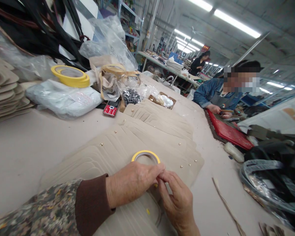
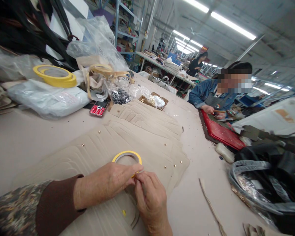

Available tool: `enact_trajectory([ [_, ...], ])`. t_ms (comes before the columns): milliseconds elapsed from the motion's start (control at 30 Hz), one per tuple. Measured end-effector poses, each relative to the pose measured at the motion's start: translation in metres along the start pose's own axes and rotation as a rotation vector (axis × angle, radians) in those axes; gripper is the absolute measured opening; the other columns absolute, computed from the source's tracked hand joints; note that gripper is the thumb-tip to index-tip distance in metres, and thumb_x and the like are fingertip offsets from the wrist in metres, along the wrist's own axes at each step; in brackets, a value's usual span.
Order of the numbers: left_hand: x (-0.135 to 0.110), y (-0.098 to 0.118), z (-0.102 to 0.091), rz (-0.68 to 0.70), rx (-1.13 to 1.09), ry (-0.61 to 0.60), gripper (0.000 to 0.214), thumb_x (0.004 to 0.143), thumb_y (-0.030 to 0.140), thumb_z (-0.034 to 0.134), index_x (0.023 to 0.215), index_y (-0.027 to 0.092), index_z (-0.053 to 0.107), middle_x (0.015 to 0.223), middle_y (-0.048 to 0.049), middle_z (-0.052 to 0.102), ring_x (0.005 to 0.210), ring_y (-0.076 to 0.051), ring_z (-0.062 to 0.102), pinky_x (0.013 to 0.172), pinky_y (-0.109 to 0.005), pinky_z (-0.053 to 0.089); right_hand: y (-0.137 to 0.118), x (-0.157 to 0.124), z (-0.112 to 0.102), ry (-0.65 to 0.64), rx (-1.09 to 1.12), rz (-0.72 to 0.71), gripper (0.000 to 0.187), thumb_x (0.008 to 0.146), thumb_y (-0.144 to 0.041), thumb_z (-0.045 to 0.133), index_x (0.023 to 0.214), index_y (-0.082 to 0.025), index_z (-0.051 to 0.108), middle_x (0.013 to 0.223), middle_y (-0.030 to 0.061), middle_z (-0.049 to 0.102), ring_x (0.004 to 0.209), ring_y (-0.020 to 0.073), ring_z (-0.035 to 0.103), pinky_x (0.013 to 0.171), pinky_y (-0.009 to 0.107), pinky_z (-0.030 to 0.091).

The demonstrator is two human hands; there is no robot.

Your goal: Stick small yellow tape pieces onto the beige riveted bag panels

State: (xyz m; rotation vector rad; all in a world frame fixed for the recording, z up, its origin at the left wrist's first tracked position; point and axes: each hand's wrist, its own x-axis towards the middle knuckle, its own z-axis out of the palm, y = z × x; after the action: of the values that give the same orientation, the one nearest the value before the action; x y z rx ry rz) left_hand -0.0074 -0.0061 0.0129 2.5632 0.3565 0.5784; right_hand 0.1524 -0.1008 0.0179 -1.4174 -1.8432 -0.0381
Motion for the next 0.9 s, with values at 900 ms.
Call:
enact_trajectory([
  [900,0.02,0.011,-0.003,-0.01,0.44,-0.161,0.011,0.093,0.009,0.047,0.086,0.017,0.051,0.08,-0.0036,0.059,0.07,-0.02,0.054,0.06,-0.031,0.04,0.03,-0.019,-0.001,0.179,0.59,1.019,0.034,0.074,-0.049,0.071,0.082,-0.016,0.068,0.07,0.0015,0.069,0.067,0.0171,0.067,0.068,0.03,0.057],
])
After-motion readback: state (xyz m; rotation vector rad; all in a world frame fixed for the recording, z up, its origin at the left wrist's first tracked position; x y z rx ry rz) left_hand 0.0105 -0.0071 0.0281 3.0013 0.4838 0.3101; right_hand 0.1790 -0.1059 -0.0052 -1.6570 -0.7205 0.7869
